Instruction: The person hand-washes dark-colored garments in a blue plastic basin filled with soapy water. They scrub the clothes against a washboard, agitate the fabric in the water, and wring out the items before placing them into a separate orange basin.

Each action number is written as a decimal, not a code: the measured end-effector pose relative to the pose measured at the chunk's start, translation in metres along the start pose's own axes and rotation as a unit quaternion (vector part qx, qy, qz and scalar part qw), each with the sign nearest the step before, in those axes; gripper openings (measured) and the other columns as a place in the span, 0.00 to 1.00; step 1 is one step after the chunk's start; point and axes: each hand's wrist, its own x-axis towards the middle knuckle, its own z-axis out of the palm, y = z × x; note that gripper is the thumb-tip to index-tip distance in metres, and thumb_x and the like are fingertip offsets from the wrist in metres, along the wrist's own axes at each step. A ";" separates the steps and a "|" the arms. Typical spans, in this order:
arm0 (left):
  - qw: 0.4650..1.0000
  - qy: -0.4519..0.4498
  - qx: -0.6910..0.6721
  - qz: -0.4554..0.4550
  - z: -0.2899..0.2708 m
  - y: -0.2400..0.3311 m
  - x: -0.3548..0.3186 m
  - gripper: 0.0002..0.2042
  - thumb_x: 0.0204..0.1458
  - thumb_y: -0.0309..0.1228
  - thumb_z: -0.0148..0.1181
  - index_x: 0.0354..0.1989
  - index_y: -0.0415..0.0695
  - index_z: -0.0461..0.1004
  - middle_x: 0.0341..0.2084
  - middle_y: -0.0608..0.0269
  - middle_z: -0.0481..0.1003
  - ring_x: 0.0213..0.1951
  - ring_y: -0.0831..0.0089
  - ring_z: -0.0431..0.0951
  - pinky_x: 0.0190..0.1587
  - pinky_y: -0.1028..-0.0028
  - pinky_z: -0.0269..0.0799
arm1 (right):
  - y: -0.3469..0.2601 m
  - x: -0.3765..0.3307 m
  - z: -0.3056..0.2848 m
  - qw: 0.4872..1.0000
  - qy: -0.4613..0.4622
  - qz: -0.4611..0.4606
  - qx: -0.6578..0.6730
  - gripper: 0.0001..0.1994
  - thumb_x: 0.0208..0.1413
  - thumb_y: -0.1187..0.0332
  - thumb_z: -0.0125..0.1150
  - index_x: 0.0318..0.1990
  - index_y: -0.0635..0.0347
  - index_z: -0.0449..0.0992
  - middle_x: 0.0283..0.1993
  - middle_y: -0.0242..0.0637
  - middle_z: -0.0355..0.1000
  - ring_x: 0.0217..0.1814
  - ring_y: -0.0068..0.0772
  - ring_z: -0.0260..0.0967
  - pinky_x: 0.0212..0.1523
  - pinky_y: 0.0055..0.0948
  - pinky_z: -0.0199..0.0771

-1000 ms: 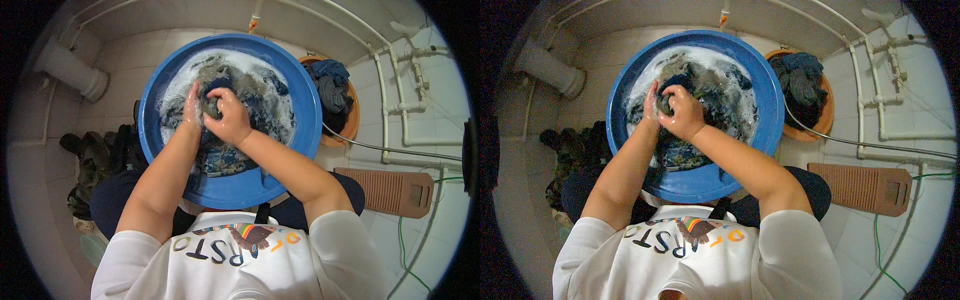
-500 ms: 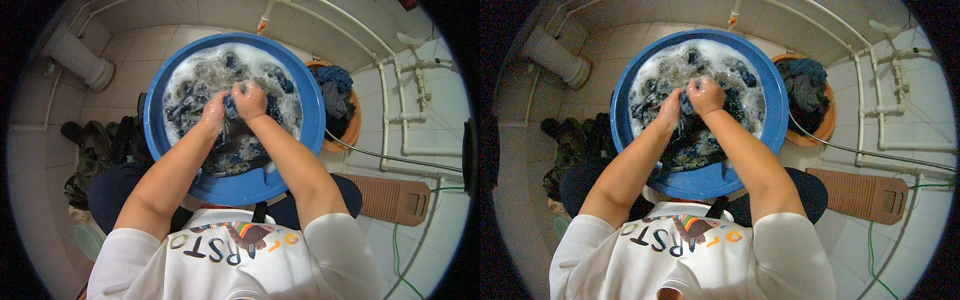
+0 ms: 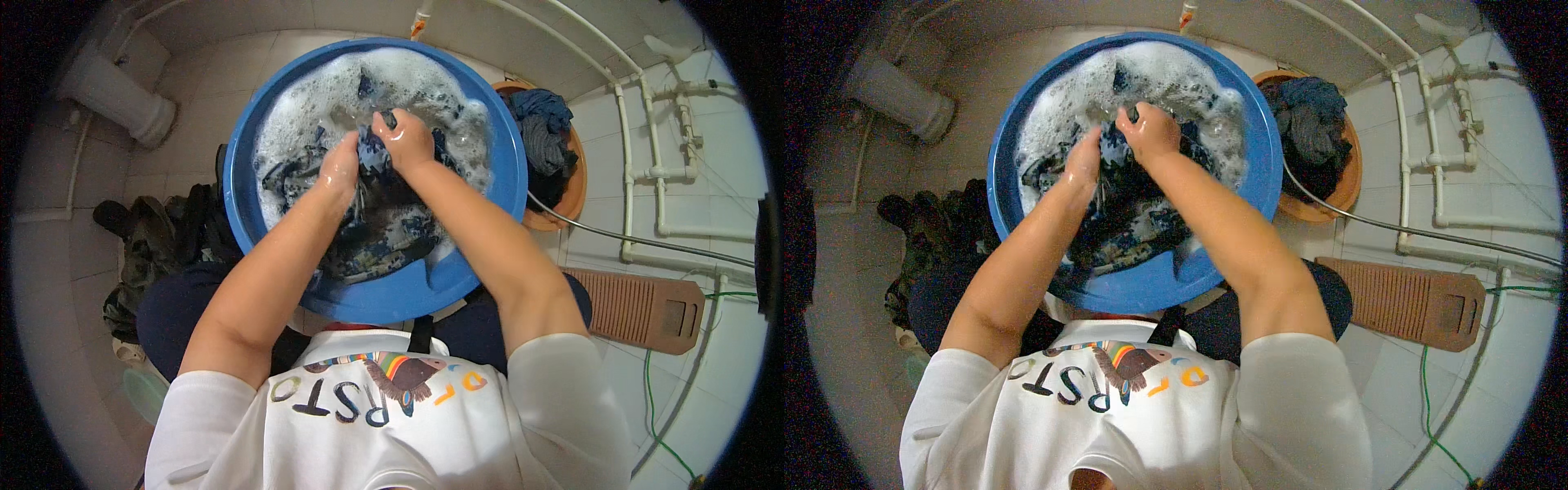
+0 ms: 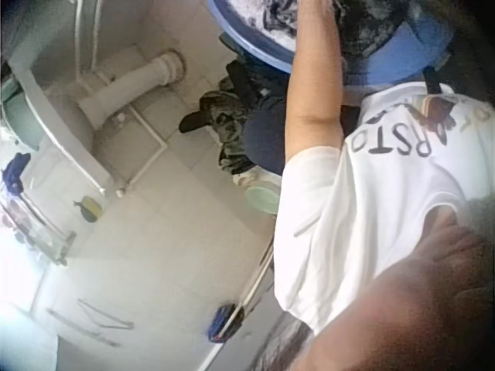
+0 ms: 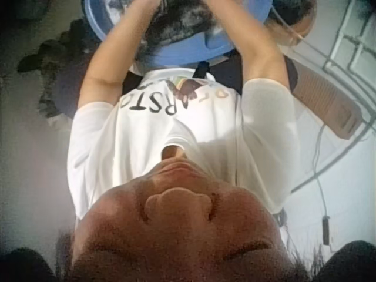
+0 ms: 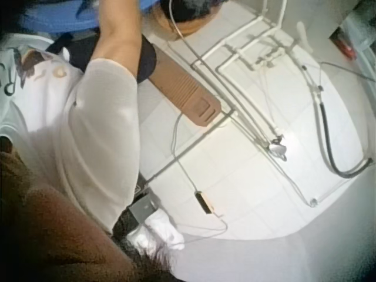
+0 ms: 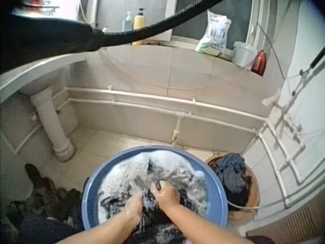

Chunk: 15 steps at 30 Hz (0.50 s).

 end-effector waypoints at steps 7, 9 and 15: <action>0.854 0.045 0.361 0.373 -0.029 0.051 0.024 0.20 0.40 0.36 0.63 0.39 0.40 0.68 0.37 0.55 0.70 0.40 0.64 0.70 0.43 0.70 0.65 | 0.051 0.040 -0.052 0.999 0.021 0.018 -0.031 0.27 0.47 0.49 0.53 0.39 0.71 0.70 0.39 0.57 0.68 0.43 0.55 0.65 0.44 0.39 0.63; 0.673 0.094 0.499 0.539 -0.026 0.054 0.018 0.19 0.38 0.35 0.64 0.38 0.42 0.68 0.36 0.55 0.70 0.40 0.60 0.70 0.42 0.68 0.66 | 0.061 0.042 -0.050 0.991 0.078 0.088 -0.068 0.25 0.46 0.51 0.56 0.40 0.69 0.69 0.40 0.55 0.67 0.44 0.54 0.64 0.46 0.39 0.62; 0.672 -0.166 0.667 0.276 -0.003 0.008 -0.025 0.09 0.42 0.33 0.53 0.30 0.43 0.71 0.31 0.51 0.71 0.36 0.56 0.72 0.38 0.62 0.67 | 0.025 -0.016 -0.045 0.939 0.026 -0.329 -0.098 0.09 0.44 0.69 0.55 0.34 0.60 0.68 0.37 0.44 0.65 0.45 0.46 0.60 0.46 0.38 0.61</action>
